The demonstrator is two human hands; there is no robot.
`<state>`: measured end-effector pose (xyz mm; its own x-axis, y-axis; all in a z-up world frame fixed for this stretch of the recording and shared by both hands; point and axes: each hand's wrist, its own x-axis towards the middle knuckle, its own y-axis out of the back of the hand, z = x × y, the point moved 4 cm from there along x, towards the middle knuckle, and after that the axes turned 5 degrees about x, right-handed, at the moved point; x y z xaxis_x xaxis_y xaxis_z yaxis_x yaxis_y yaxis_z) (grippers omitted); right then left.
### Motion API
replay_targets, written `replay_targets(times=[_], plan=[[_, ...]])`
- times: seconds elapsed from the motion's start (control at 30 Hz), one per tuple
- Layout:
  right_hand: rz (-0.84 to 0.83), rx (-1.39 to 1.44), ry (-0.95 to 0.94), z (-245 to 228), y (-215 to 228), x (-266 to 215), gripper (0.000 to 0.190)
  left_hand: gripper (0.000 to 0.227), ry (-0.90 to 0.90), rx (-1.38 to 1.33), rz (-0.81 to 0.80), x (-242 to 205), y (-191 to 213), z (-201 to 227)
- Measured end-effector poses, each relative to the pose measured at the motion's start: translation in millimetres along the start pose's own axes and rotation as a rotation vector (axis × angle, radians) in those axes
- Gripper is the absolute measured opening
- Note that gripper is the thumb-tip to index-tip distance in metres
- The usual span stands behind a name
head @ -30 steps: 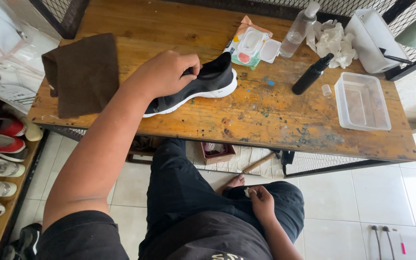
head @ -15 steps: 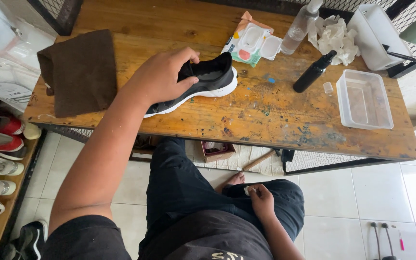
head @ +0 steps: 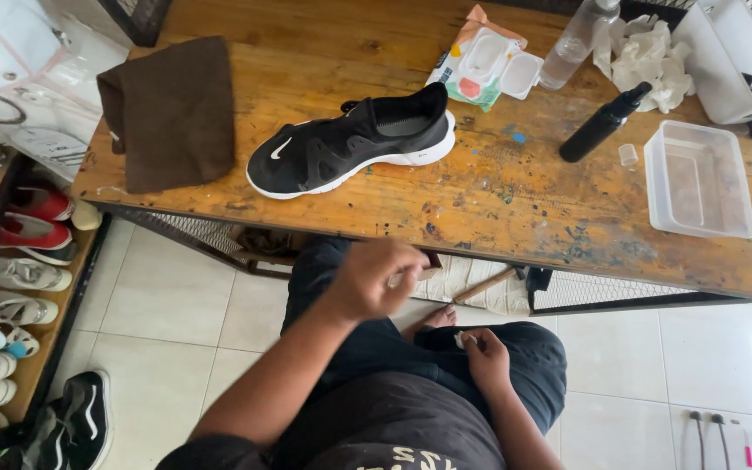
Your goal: Cleaning the white midsoles and outsoles of sneakers using a cleaning wipe.
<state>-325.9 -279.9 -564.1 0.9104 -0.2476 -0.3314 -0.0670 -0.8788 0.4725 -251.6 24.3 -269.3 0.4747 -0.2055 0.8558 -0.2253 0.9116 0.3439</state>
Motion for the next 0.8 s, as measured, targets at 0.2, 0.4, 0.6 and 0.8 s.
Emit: replay_targets(times=[0.2, 0.4, 0.6, 0.8], plan=[[0.007, -0.001, 0.028, -10.4, 3.3, -8.2, 0.011, 0.018, 0.596, -0.285, -0.303, -105.6, -66.2, -4.6], [0.088, 0.146, 0.222, -86.6, 21.1, -36.5, 0.01, 0.022, 0.672, -0.267, -0.475, -86.3, -67.1, 1.9], [0.152, 0.229, 0.784, -207.2, 62.6, -42.7, 0.005, 0.008, 0.324, -0.323, -0.314, 4.4, -50.7, 7.4], [0.256, 0.428, 1.082, -287.8, 104.4, 24.6, 0.008, 0.019, 0.423, -0.468, -0.04, 79.7, -68.1, -49.0]])
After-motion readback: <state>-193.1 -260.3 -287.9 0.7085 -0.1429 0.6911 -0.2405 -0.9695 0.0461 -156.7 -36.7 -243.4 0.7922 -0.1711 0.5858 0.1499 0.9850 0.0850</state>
